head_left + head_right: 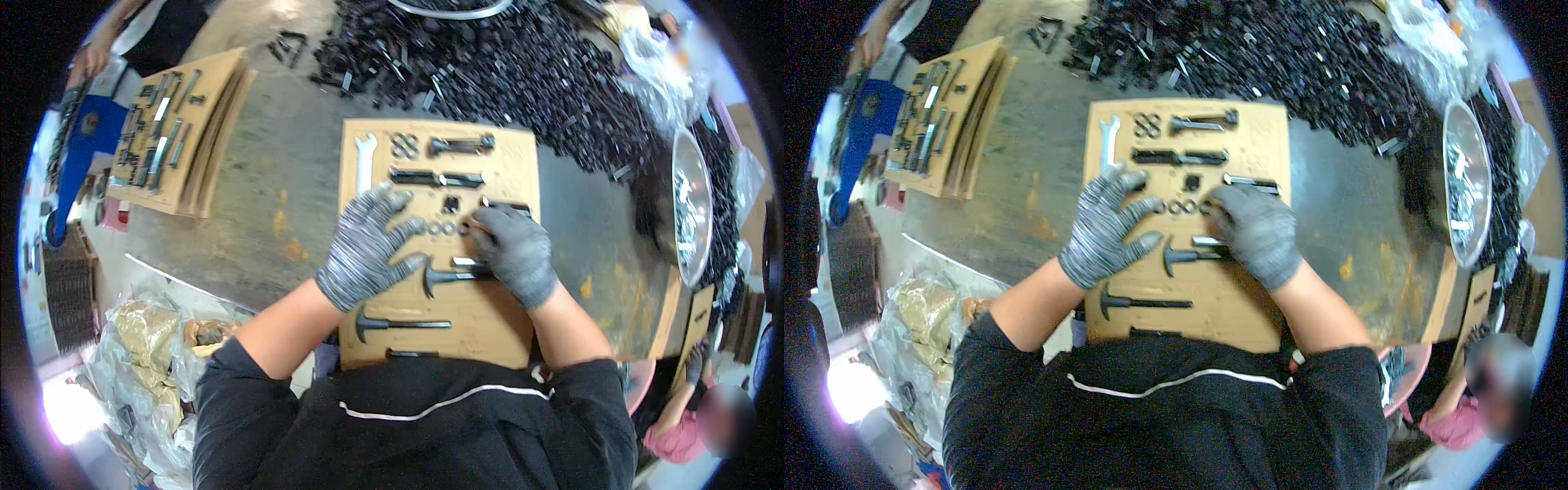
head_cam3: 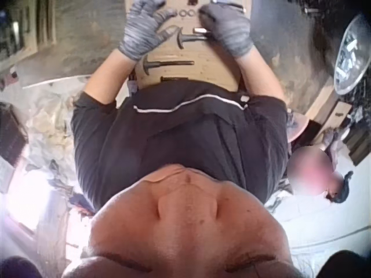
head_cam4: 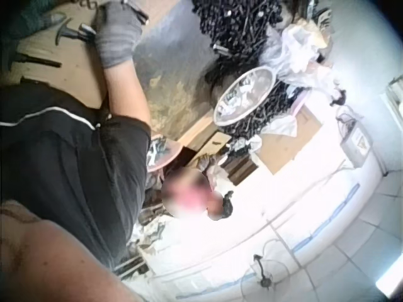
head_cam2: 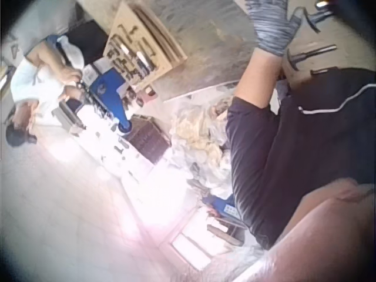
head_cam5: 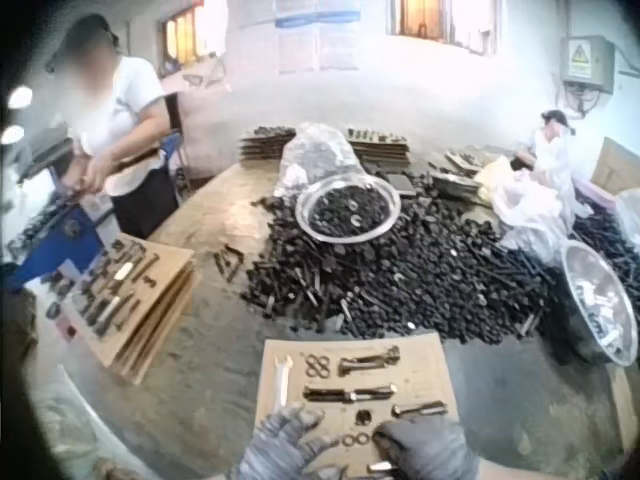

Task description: The person arranges various metal tools and fasteners onto a cardboard backing. They pick up hammers, bolts, washers, and a wrench from a table and place them into designated slots on the board. The person repeats this process to complete multiple tool kits.

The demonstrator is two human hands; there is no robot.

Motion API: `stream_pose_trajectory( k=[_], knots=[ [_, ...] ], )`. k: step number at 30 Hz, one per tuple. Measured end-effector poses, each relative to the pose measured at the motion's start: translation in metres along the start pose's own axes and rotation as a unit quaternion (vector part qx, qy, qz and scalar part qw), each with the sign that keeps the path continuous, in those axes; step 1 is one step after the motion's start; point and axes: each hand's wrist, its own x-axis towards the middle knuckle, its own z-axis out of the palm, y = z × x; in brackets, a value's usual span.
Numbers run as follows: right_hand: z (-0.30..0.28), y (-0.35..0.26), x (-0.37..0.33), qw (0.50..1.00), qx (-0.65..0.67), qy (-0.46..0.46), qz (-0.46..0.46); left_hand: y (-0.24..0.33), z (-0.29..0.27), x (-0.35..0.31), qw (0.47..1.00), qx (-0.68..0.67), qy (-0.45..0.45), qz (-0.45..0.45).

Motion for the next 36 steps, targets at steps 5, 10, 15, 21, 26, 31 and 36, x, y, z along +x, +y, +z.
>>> stream_pose_trajectory(
  k=[5, 10, 15, 21, 26, 31, 36],
  knots=[
    [-0.021, 0.063, -0.025, 0.978, 0.081, 0.143, 0.13, -0.041, -0.027, 0.018, 0.993, -0.027, 0.094, -0.063],
    [-0.007, 0.152, -0.054, 0.923, 0.129, 0.271, 0.242, -0.168, -0.046, 0.097, 0.936, -0.003, 0.187, -0.298],
    [0.003, 0.165, -0.037, 0.925, 0.076, 0.284, 0.24, -0.273, -0.033, 0.156, 0.89, 0.144, 0.158, -0.403],
    [-0.001, 0.159, -0.034, 0.924, 0.107, 0.288, 0.23, -0.28, -0.039, 0.203, 0.823, 0.148, 0.05, -0.546],
    [-0.005, 0.152, -0.034, 0.925, 0.077, 0.276, 0.249, -0.312, -0.043, 0.224, 0.805, 0.166, 0.054, -0.568],
    [0.002, 0.157, -0.034, 0.918, 0.09, 0.299, 0.246, -0.326, -0.046, 0.229, 0.806, 0.134, -0.008, -0.576],
    [0.001, 0.159, -0.036, 0.921, 0.088, 0.274, 0.263, -0.325, -0.042, 0.243, 0.814, 0.058, 0.12, -0.565]
  ],
)
